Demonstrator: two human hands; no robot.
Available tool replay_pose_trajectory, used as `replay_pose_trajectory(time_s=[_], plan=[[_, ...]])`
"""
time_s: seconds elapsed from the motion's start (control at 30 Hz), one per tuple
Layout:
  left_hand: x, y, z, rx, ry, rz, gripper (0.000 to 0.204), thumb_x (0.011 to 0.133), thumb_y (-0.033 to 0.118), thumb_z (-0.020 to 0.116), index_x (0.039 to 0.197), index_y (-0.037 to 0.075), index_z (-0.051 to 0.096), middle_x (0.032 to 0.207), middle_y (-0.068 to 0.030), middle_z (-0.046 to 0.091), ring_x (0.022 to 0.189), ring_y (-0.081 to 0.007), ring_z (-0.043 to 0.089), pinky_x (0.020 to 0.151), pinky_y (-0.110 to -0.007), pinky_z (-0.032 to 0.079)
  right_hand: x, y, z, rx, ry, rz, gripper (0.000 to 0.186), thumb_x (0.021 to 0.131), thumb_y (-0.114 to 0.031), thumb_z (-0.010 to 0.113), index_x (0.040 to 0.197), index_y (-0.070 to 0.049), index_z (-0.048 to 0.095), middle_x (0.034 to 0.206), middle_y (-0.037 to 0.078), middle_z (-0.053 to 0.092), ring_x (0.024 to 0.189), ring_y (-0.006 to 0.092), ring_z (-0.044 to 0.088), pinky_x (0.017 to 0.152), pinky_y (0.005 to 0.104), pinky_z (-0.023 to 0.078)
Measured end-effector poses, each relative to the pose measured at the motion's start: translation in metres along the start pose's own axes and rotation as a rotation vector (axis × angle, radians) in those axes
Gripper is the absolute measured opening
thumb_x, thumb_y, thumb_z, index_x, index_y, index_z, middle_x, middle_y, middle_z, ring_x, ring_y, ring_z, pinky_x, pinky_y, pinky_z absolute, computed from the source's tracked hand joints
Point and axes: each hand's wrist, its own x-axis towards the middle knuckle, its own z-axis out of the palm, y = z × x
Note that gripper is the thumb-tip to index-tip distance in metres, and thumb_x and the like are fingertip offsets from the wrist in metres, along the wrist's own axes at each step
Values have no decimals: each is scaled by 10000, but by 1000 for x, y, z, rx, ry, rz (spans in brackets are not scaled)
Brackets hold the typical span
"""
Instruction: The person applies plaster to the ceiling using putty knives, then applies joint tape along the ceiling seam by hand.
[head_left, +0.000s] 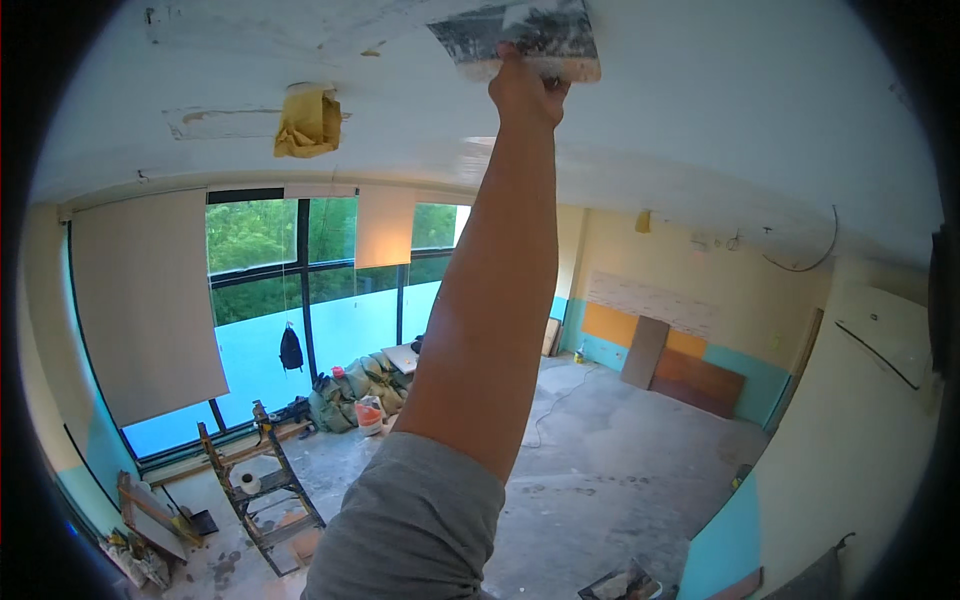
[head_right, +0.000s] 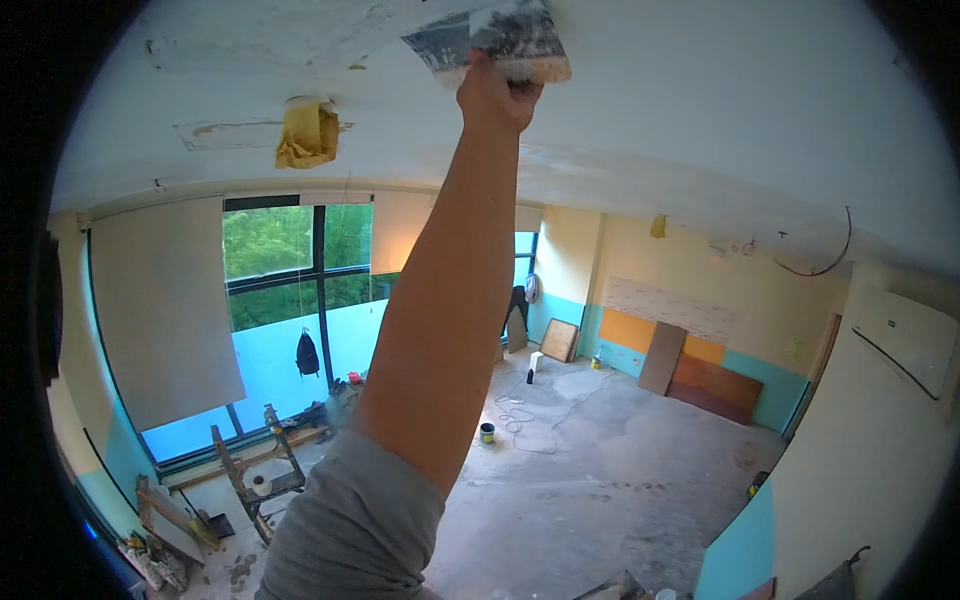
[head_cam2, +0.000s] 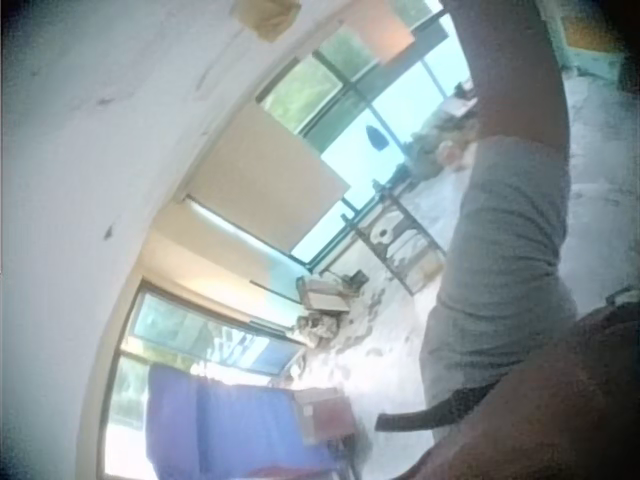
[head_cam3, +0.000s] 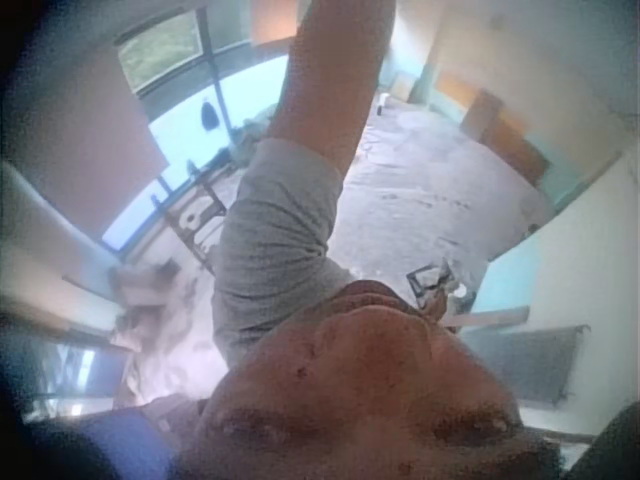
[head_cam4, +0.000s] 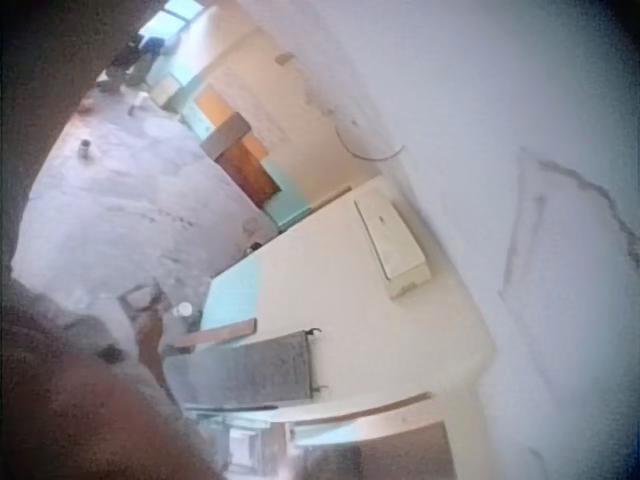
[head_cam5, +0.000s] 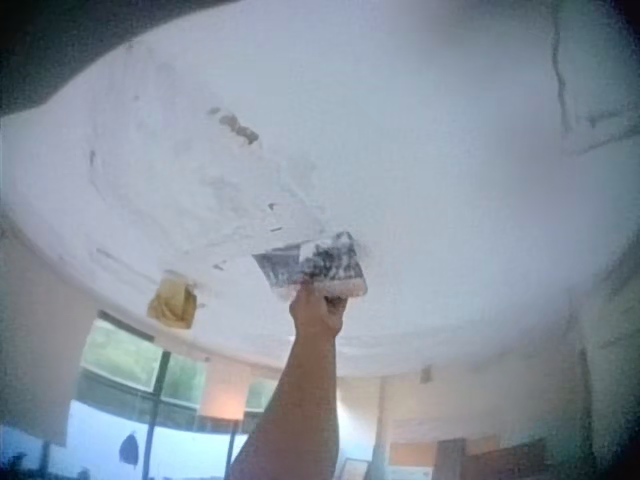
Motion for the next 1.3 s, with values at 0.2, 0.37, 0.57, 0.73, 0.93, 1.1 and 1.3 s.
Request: replay_pose_trajectory(time_s=[0.2,0.37,0.57,0.73,0.93,1.1,1.3], plan=[[-20,20,-32,179,177,-13,452,1060,380,268,1403,110,384,1383,-116,448,1249,-305,476,1009,-543,438,-7,-3,1,16,6,7,539,953,-350,568,1365,-20,454,1188,109,576,1026,273,590,899,390,471],[-35,35,-30,-65,-101,18,444,1034,303,430,1378,24,401,1348,-140,485,1241,-321,474,1007,-526,449,-20,-8,-6,82,42,18,541,958,-354,559,1365,-14,449,1213,113,572,1046,276,589,918,388,466],[-193,24,-55,574,-161,-621,385,970,230,554,1253,-24,492,1092,-152,610,994,-253,624,885,-428,529,-21,-85,48,464,-65,2,487,958,-325,578,1317,-7,497,1209,118,589,1096,259,579,919,388,482],[-374,-5,-132,1040,40,-1209,368,926,284,639,1156,3,582,977,-144,637,914,-186,636,830,-382,532,-2,-124,80,358,-268,-143,397,1003,-269,514,1318,-30,481,1226,113,577,1086,252,595,924,392,499],[-494,-21,-146,576,288,-1660,439,911,338,663,1174,-6,587,1023,-121,646,917,-192,643,808,-362,540,-28,-158,118,657,-510,126,427,1007,-294,504,1341,-38,434,1236,98,580,1112,249,601,939,424,517],[-515,26,-204,766,208,-1830,457,891,269,686,1214,-24,549,1067,-123,654,884,-206,671,785,-354,563,-39,-143,119,576,-389,23,413,993,-289,533,1320,-47,462,1220,95,592,1111,247,604,949,403,508],[-481,51,-167,1368,51,-1416,564,796,279,738,1227,-10,517,1066,-181,671,957,-268,664,863,-371,507,-30,-152,123,345,-184,-359,406,978,-205,571,1326,-41,441,1177,68,585,1023,181,596,907,354,497]])
